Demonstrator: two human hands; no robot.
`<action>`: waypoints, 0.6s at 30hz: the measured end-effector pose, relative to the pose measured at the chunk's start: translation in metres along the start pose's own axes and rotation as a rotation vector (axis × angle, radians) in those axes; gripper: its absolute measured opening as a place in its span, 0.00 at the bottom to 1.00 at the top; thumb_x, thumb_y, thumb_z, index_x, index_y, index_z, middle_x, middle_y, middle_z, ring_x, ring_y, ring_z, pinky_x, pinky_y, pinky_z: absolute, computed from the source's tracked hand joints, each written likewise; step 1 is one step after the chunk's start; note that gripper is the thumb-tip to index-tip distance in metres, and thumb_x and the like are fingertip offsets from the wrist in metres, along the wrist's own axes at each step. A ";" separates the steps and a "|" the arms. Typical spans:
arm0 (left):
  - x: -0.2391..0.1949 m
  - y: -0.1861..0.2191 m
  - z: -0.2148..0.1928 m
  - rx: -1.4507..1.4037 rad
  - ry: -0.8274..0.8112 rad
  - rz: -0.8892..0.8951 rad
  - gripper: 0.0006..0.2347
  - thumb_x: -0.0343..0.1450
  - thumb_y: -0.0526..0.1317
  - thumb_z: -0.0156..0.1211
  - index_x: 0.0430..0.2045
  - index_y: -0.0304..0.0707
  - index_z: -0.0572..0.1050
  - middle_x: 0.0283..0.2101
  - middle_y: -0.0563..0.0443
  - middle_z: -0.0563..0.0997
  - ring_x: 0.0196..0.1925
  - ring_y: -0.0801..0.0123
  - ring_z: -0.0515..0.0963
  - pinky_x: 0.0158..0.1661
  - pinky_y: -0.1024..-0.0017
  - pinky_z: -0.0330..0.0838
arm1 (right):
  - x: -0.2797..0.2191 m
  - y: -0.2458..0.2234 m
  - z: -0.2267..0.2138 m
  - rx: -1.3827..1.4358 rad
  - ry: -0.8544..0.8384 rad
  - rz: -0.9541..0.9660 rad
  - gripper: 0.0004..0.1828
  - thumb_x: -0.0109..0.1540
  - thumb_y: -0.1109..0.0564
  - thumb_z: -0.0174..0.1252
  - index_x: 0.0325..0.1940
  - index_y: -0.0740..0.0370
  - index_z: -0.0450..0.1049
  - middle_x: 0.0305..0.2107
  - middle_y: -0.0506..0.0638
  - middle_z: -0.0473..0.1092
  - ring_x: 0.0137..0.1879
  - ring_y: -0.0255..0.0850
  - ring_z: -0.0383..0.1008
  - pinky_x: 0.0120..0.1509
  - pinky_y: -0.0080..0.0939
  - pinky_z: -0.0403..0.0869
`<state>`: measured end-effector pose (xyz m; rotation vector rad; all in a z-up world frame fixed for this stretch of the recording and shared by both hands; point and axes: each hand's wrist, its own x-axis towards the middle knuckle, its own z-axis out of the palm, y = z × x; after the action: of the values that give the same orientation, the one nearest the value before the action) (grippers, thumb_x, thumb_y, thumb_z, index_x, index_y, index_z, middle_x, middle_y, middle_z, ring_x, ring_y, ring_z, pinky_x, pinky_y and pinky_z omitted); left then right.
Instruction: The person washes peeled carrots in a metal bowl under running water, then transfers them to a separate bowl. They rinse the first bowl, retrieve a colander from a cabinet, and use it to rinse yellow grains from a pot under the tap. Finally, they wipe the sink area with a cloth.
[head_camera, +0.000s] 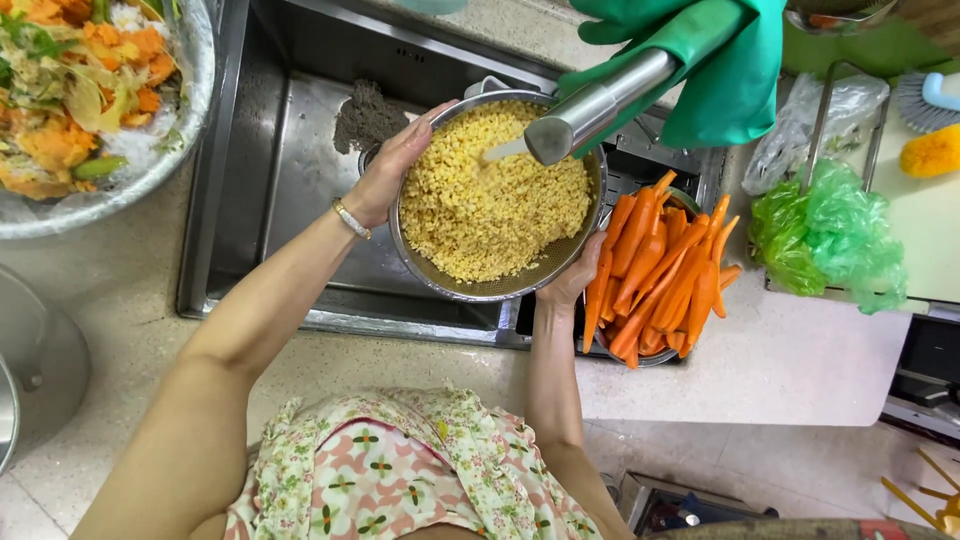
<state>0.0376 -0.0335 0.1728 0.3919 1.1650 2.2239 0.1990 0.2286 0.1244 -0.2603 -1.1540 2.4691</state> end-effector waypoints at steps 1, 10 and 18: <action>-0.010 -0.004 -0.002 -0.029 0.001 -0.005 0.28 0.79 0.54 0.45 0.72 0.36 0.57 0.70 0.47 0.68 0.70 0.67 0.69 0.68 0.66 0.67 | -0.008 0.005 -0.004 0.010 0.019 0.031 0.33 0.74 0.36 0.45 0.72 0.63 0.62 0.63 0.55 0.67 0.67 0.50 0.69 0.71 0.54 0.71; -0.058 0.009 -0.082 0.018 0.300 -0.005 0.27 0.78 0.60 0.37 0.60 0.35 0.67 0.59 0.38 0.76 0.62 0.58 0.80 0.57 0.59 0.81 | 0.024 0.056 0.049 0.094 -0.060 0.279 0.33 0.73 0.36 0.41 0.73 0.61 0.60 0.64 0.56 0.66 0.68 0.51 0.68 0.71 0.55 0.70; 0.019 0.034 -0.108 -0.109 0.211 0.202 0.24 0.80 0.54 0.37 0.57 0.33 0.72 0.54 0.40 0.82 0.54 0.59 0.85 0.50 0.61 0.84 | 0.125 0.060 0.004 0.075 -0.194 0.164 0.25 0.78 0.42 0.45 0.65 0.68 0.63 0.56 0.58 0.67 0.63 0.51 0.71 0.68 0.55 0.73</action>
<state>-0.0439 -0.1066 0.1381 0.2436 1.1457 2.5424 0.0687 0.2448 0.0809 -0.0980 -1.1532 2.7255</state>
